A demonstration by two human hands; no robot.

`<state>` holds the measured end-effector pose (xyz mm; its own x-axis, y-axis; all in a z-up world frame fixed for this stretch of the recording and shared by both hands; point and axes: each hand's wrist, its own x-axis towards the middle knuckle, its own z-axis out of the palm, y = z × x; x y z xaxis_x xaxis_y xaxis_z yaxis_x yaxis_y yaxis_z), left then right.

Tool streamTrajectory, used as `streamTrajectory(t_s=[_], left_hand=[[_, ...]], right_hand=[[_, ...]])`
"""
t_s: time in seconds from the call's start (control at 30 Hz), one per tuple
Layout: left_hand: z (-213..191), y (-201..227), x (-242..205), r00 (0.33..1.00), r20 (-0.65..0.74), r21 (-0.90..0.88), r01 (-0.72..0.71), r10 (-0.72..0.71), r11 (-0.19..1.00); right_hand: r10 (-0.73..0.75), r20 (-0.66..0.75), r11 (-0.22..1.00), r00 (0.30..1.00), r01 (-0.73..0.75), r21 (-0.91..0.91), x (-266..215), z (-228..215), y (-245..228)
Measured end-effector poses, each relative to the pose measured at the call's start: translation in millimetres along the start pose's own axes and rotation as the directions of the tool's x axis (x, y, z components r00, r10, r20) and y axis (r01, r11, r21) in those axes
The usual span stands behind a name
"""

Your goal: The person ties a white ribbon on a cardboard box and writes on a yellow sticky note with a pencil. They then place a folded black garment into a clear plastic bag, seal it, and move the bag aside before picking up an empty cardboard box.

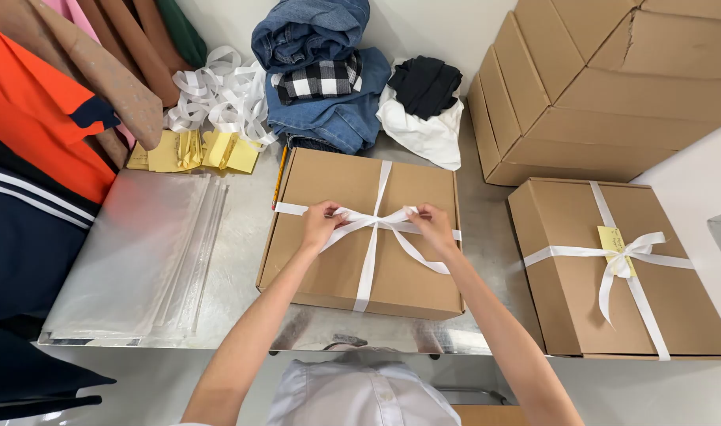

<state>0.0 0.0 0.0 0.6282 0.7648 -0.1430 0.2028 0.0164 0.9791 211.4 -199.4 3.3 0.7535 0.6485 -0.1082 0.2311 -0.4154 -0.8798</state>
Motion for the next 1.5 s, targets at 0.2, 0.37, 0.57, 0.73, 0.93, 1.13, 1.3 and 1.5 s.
streamTrajectory(t_s=[0.2, 0.37, 0.57, 0.73, 0.93, 1.13, 1.3, 1.5], left_hand=[[-1, 10, -12, 0.996, -0.062, -0.131, 0.059, -0.067, 0.99], [-5, 14, -23, 0.99, -0.089, -0.236, 0.082, -0.105, 0.968], [-3, 18, -31, 0.979, -0.184, -0.219, 0.046, -0.087, 0.975], [-8, -4, -13, 0.988, -0.121, -0.312, 0.052, -0.094, 0.949], [-19, 39, -21, 0.989, 0.021, -0.288, 0.147, -0.147, 0.946], [-10, 12, 3, 0.996, -0.051, -0.255, 0.062, -0.078, 0.965], [-14, -7, -9, 0.977, -0.19, -0.249, 0.05, -0.099, 0.967], [-25, 20, -21, 0.988, -0.153, -0.185, -0.008, -0.021, 0.983]], right_hand=[[0.103, -0.079, 0.984, 0.992, -0.09, 0.155, -2, 10, -6], [0.128, -0.209, 0.991, 0.97, -0.116, 0.068, 16, 17, 21], [0.167, -0.361, 0.986, 0.918, -0.164, 0.04, 6, 23, 13], [0.194, -0.236, 0.958, 0.952, -0.132, 0.254, -11, 7, -11], [0.175, 0.071, 0.941, 0.982, -0.189, 0.282, -24, -11, -44], [0.142, -0.001, 0.92, 0.99, -0.131, 0.37, -12, 6, -27], [0.173, -0.186, 0.84, 0.967, -0.047, 0.54, -4, 29, -3], [0.081, -0.141, 0.928, 0.987, -0.022, 0.373, -7, 10, -3]])
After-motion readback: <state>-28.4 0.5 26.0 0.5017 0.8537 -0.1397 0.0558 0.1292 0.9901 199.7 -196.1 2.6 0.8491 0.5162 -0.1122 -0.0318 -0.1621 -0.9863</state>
